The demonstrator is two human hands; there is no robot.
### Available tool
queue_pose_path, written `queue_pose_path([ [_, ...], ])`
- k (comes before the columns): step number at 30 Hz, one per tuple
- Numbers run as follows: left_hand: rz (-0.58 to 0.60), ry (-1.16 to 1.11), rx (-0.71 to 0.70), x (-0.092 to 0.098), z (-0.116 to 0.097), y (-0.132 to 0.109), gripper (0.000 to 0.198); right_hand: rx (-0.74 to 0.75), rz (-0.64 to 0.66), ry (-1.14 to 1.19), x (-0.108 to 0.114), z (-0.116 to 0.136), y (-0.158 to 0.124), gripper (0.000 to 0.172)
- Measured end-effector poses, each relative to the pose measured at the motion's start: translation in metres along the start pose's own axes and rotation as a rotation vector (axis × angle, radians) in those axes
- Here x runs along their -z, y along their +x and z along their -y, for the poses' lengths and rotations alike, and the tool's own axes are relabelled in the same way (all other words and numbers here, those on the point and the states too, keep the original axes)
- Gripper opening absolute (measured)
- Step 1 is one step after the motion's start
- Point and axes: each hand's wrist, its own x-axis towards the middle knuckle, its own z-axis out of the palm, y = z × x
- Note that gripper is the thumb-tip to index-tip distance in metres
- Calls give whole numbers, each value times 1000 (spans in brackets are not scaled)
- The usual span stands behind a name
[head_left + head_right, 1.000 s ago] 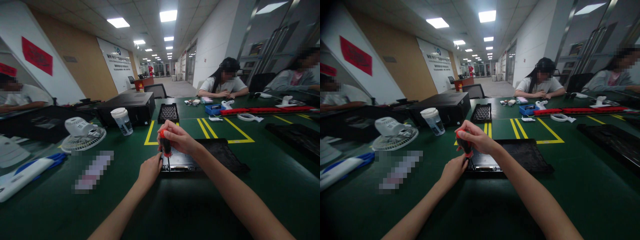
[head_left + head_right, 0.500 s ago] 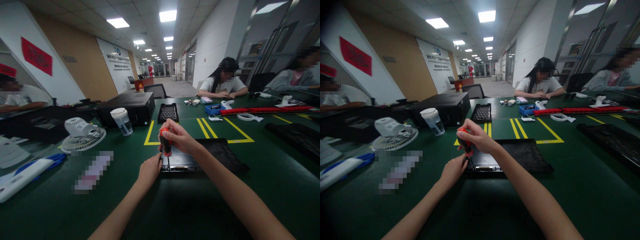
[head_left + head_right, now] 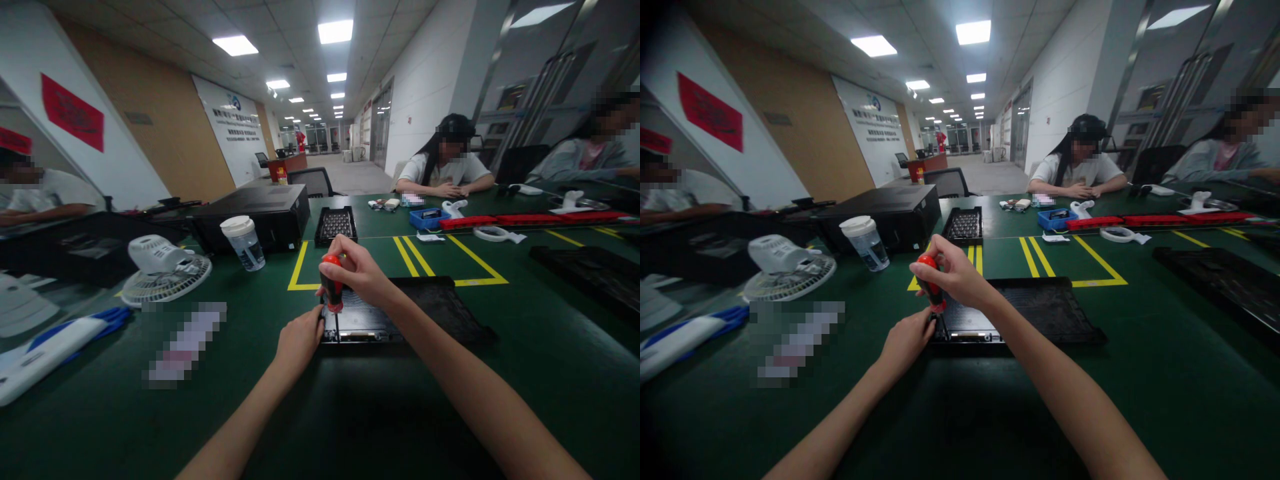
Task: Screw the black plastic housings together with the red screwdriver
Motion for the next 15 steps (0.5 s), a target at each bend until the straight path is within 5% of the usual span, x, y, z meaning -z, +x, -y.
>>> queue_pose_path([
  [15, 21, 10, 14, 3, -2, -1, 34, 144, -227, -498, -3, 2, -1, 25],
])
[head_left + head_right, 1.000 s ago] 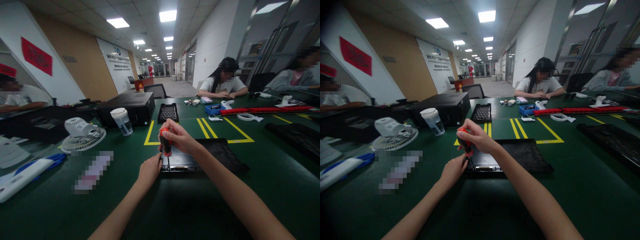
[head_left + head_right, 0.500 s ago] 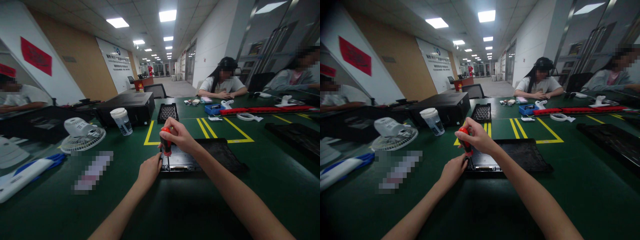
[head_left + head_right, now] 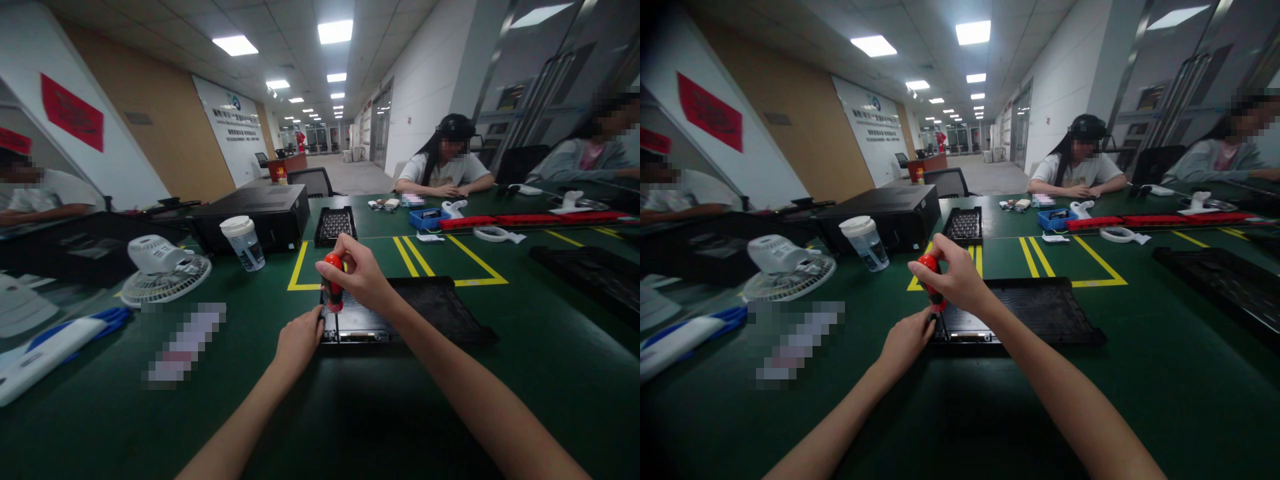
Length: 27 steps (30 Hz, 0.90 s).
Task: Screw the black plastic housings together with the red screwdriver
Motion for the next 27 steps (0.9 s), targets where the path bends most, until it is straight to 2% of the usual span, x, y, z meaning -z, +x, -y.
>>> queue_pose_path([
  [9, 11, -5, 14, 1, -1, 0, 35, 81, -108, -260, -1, 4, 0, 27],
  [20, -46, -10, -24, -6, 3, 2, 36, 107, -216, -412, -3, 5, -1, 28],
  [27, -33, -11, -11, -6, 3, 2, 36, 133, -288, -481, -7, 4, -3, 30],
])
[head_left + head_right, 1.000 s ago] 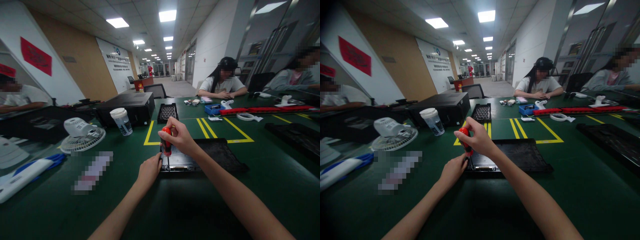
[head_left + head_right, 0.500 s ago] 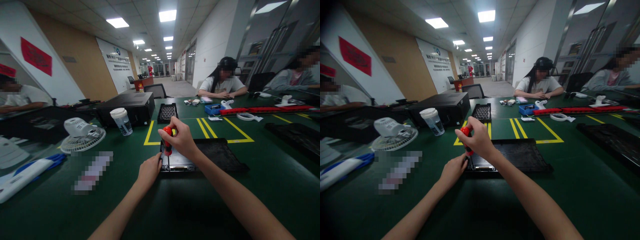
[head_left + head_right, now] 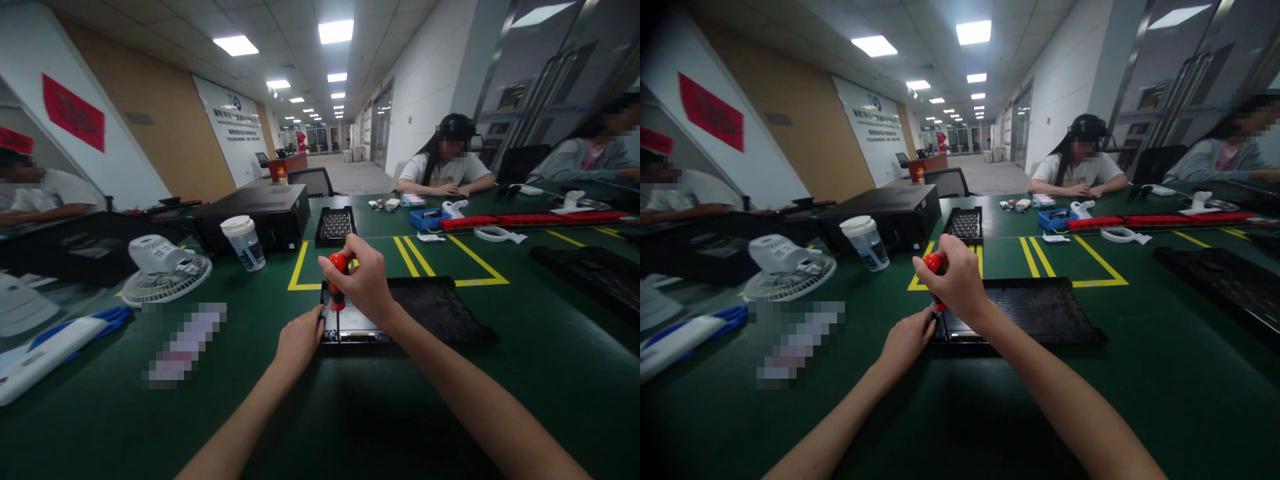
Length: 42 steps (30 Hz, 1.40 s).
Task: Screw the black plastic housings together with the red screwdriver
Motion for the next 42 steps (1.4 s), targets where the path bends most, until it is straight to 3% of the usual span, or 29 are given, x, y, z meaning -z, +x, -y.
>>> queue_pose_path([
  [16, -13, 9, -38, 0, 2, 0, 34, 62, -172, -279, -9, 6, -10, 29],
  [29, 10, -2, -3, -1, 2, 1, 35, 57, -204, -281, -10, 3, -10, 29],
  [34, -18, 8, -23, -4, 4, 2, 35, 15, -192, -209, -11, 2, -10, 25],
  [42, 6, 17, -21, 2, 2, 1, 34, -216, 12, 216, -17, 1, -12, 22],
])
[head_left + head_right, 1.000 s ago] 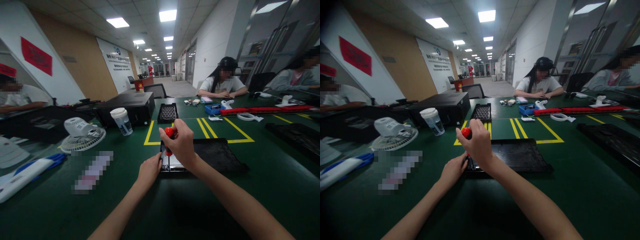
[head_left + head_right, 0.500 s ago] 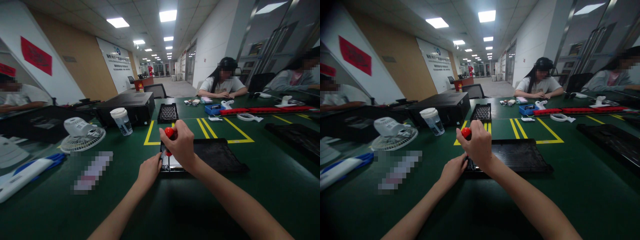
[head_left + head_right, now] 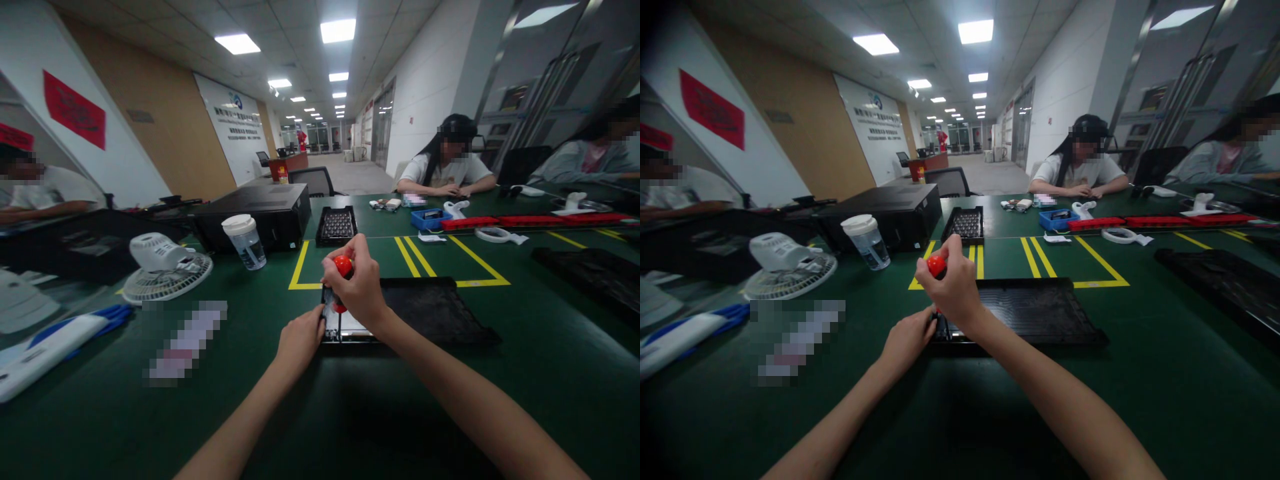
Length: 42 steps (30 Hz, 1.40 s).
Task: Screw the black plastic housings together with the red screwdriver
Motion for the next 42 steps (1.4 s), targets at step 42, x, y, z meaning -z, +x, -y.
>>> queue_pose_path([
  [42, 55, 17, 52, 5, -4, -1, 33, -281, 726, 1059, 11, -14, 15, 23],
])
